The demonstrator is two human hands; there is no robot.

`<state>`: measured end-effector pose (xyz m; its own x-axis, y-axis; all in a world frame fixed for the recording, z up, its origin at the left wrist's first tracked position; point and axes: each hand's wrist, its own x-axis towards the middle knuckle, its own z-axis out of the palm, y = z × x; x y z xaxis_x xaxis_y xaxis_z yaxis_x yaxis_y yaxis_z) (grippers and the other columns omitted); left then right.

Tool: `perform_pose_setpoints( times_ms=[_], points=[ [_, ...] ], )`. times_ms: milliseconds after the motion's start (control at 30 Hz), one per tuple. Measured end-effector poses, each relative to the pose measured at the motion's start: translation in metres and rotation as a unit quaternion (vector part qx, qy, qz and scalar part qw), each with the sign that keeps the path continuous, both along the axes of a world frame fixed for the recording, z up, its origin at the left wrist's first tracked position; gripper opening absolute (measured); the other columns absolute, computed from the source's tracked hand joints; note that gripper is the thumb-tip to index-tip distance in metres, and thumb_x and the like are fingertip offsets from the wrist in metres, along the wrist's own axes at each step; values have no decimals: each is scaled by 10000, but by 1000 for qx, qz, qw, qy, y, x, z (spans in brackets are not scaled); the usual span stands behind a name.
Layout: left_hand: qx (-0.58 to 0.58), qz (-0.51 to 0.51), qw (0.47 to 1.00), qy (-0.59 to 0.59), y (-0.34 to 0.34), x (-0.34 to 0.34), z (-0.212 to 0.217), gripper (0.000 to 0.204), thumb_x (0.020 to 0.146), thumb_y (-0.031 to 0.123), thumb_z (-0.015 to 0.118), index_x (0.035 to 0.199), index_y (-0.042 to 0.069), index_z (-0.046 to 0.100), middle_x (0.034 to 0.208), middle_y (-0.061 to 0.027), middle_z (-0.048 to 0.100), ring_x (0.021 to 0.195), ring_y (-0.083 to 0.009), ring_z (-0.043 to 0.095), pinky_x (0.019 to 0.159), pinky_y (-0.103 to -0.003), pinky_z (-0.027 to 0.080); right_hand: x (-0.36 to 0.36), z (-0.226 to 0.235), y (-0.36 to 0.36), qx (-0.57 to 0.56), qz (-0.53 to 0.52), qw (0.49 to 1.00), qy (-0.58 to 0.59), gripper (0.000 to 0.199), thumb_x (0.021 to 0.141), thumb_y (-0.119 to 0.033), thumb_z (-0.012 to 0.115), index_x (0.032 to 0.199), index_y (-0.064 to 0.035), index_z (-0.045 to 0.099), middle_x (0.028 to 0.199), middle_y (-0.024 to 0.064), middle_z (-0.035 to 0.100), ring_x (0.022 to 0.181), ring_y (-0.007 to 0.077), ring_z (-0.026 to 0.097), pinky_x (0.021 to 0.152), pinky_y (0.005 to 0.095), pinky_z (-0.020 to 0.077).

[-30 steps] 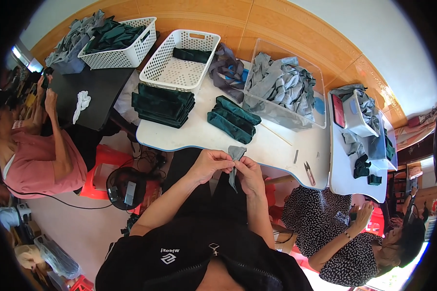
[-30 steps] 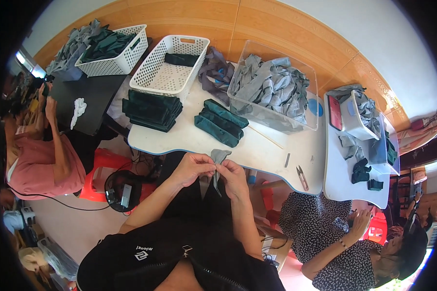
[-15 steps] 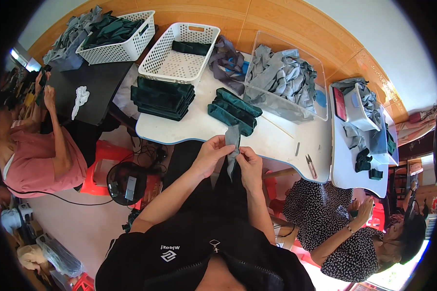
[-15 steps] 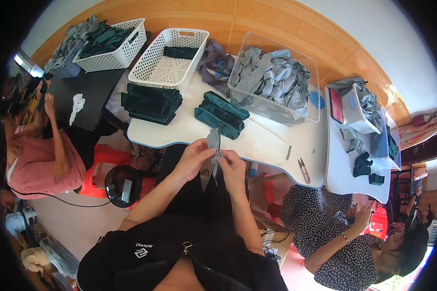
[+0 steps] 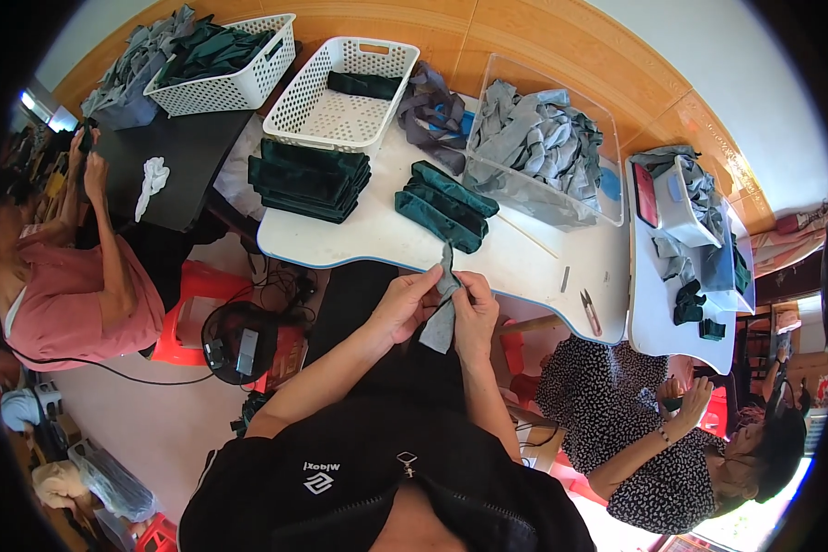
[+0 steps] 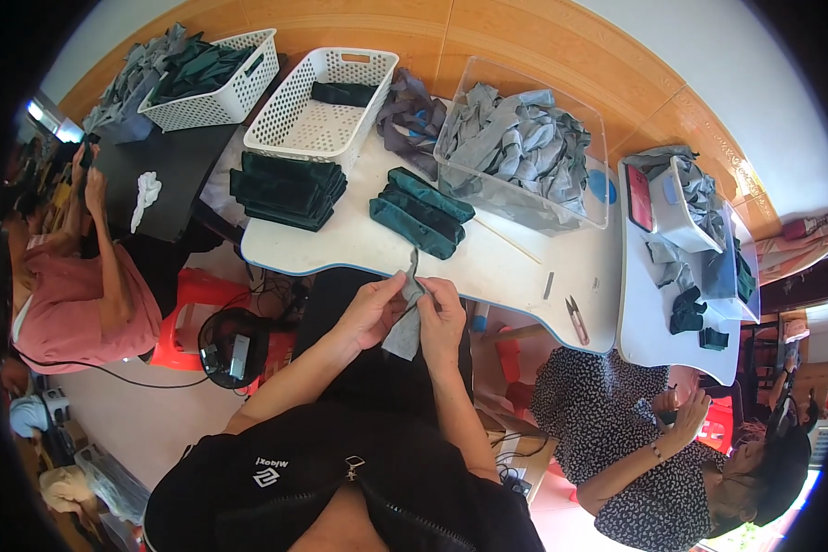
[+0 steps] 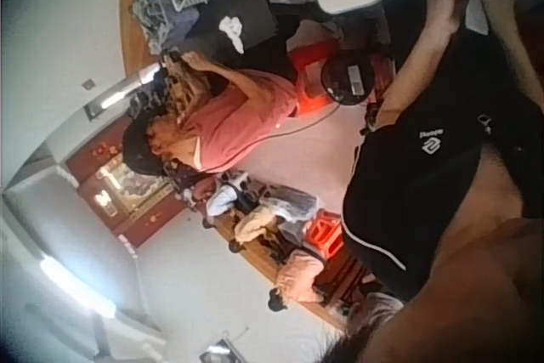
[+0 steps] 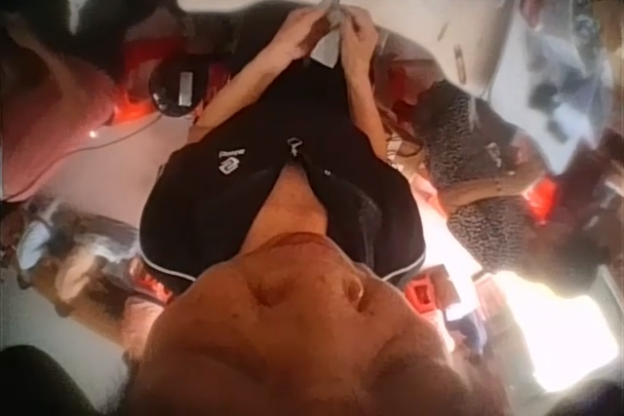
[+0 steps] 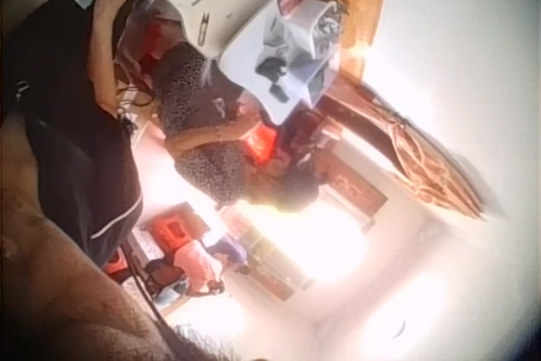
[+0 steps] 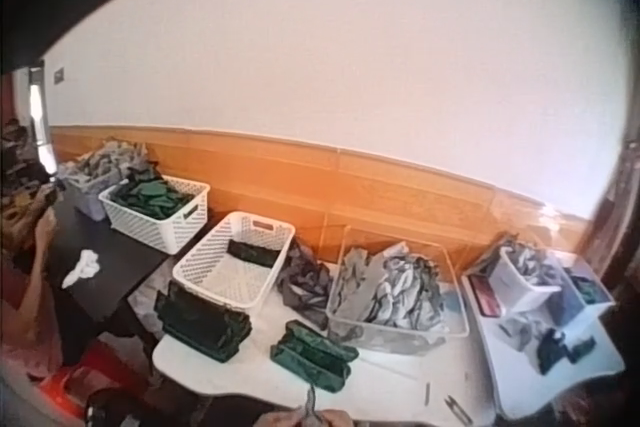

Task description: Assembling and folding small fabric components at a workstation.

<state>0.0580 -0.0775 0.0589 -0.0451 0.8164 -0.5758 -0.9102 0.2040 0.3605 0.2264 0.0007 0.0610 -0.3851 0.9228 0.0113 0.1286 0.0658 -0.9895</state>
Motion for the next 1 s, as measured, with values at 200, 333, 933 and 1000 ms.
perform_pose_setpoints(
  times_ms=[200, 333, 933, 1000],
  points=[
    [36, -37, 996, 72, -10, -1, -19, 372, 1342, 431, 861, 1304, 72, 949, 1140, -36, 934, 1052, -132, 877, 944, -332, 698, -4, -8, -10, -131, -25, 991, 2, 252, 1163, 63, 807, 1403, -2, 849, 1314, 40, 808, 1204, 140, 756, 1063, 307, 604],
    [30, -17, 995, 89, -15, 18, -25, 290, 1331, 320, 884, 1322, 37, 947, 1168, -35, 938, 1006, -121, 866, 891, -311, 686, -8, -26, -7, -119, -35, 991, 41, 285, 1151, 70, 790, 1421, -18, 817, 1279, 29, 795, 1198, 138, 743, 1069, 315, 601],
    [63, -45, 995, 64, -15, 13, -42, 210, 1317, 218, 896, 1420, 35, 885, 1299, -49, 904, 1148, -121, 862, 1016, -336, 706, -1, -55, -10, -80, -45, 996, 8, 268, 1120, 79, 870, 1374, -5, 890, 1299, 50, 815, 1208, 191, 782, 1033, 346, 610],
    [56, -42, 994, 86, -17, 18, -45, 207, 1332, 233, 876, 1404, 39, 888, 1298, -51, 899, 1168, -122, 843, 1052, -327, 674, -2, -44, -13, -50, -34, 998, -14, 275, 1115, 74, 876, 1379, -2, 887, 1288, 60, 810, 1197, 200, 782, 1024, 347, 608]
  ],
)
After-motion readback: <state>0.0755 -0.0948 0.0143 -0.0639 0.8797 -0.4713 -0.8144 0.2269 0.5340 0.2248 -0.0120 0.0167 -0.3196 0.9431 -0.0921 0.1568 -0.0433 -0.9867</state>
